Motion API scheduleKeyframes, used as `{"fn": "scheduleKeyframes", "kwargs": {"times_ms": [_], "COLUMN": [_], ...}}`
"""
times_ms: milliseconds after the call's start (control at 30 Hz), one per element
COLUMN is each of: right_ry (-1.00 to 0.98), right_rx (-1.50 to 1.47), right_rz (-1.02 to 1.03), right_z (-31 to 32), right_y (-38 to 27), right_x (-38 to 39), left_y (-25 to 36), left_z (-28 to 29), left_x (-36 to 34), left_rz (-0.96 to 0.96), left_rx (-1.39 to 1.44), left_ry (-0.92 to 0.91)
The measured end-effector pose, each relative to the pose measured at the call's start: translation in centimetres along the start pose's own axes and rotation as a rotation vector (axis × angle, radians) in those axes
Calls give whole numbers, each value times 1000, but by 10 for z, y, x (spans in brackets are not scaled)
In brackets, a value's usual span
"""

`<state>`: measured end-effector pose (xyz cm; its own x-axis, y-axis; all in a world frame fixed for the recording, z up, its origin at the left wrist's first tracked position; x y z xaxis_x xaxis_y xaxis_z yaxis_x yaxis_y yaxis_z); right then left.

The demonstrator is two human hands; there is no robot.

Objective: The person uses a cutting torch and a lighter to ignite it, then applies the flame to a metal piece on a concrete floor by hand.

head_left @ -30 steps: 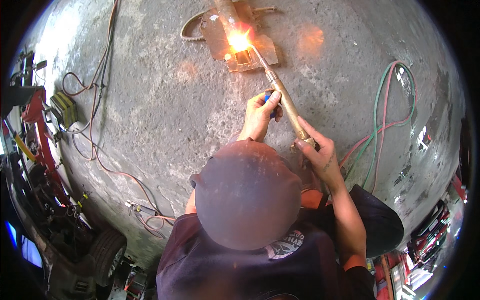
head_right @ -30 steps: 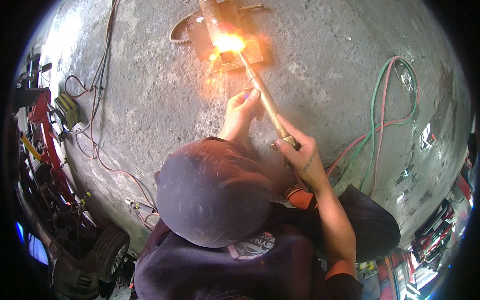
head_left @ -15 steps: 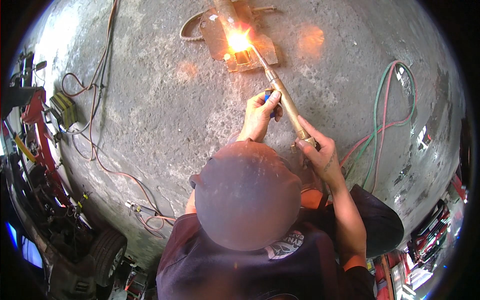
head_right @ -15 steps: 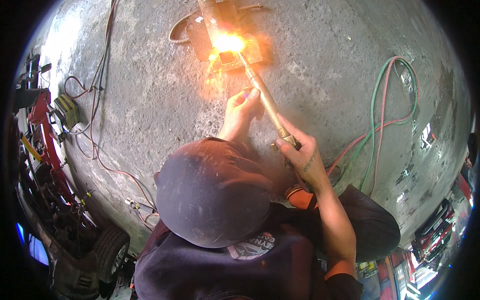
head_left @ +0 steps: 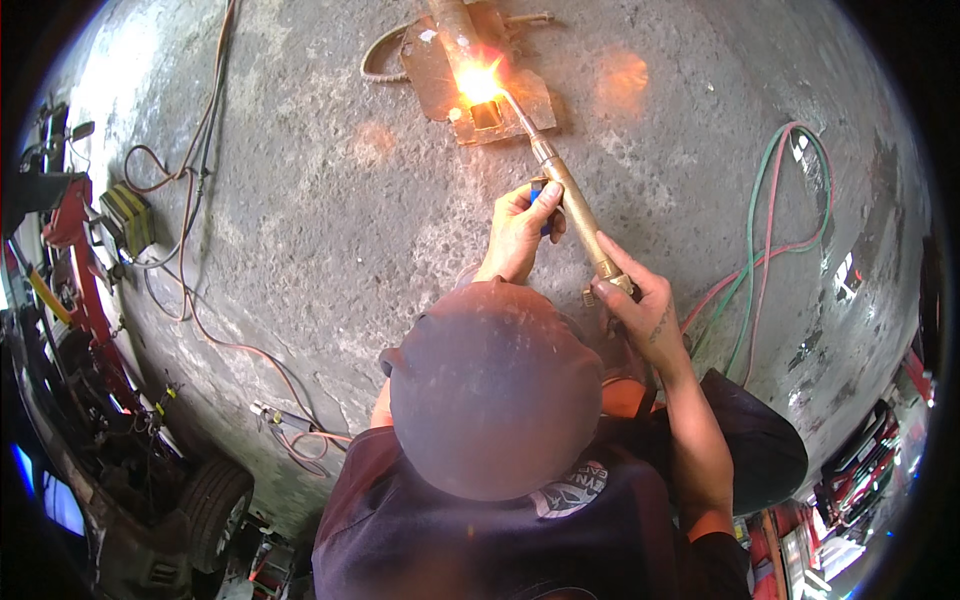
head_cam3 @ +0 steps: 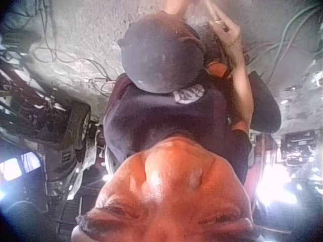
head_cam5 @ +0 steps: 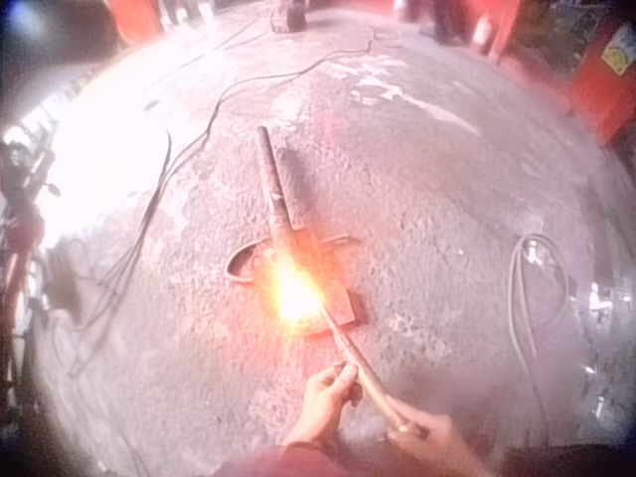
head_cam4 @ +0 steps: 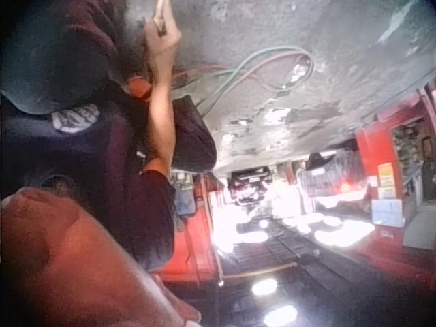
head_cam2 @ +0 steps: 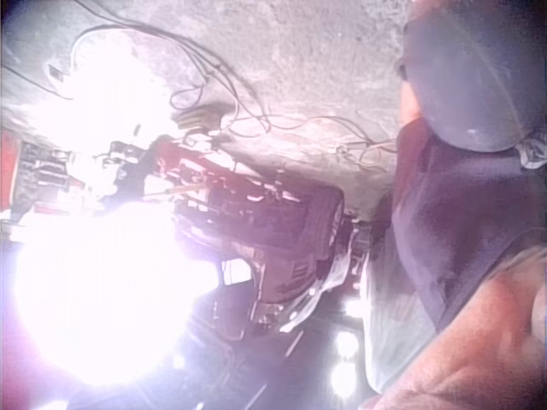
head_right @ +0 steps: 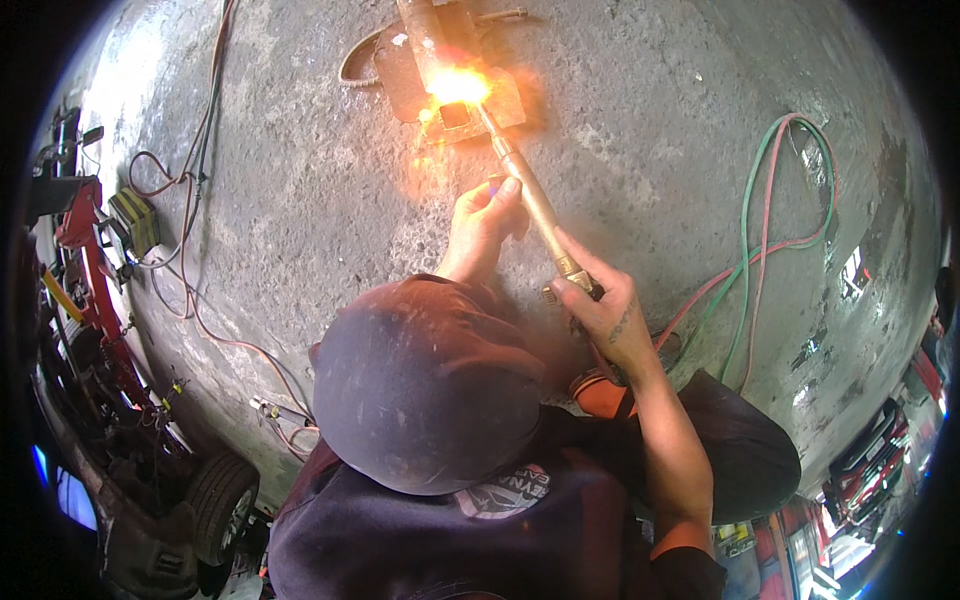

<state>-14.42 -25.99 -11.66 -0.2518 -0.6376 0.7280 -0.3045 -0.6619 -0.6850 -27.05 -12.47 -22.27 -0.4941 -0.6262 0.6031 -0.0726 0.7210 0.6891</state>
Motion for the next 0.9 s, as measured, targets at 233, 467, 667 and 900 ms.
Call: {"fn": "scheduleKeyframes", "kwargs": {"times_ms": [233,467,667,900], "right_ry": [-4,-3,3,11], "right_rx": [-11,-18,-17,-1], "right_rz": [7,-8,34,7], "right_z": [1,1,1,-1], "right_y": [2,2,5,2], "right_x": [-1,1,0,1], "left_y": [-3,-3,-1,-3], "left_z": [1,1,-1,1], "left_x": [-1,0,1,1], "left_rz": [5,6,9,4], "left_rx": [10,25,37,17], "left_ry": [-12,-10,-12,-17]}}
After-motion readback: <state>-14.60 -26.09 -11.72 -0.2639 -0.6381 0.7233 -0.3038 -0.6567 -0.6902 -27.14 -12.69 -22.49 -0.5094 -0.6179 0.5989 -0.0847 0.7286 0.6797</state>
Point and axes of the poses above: each hand's wrist, its own x-axis away from the middle knuckle, its own z-axis out of the back of the hand, y = z × x, the point moved 3 cm from there along -x, towards the middle knuckle, and after that the axes turned 3 degrees about y, right-handed, at the moved point
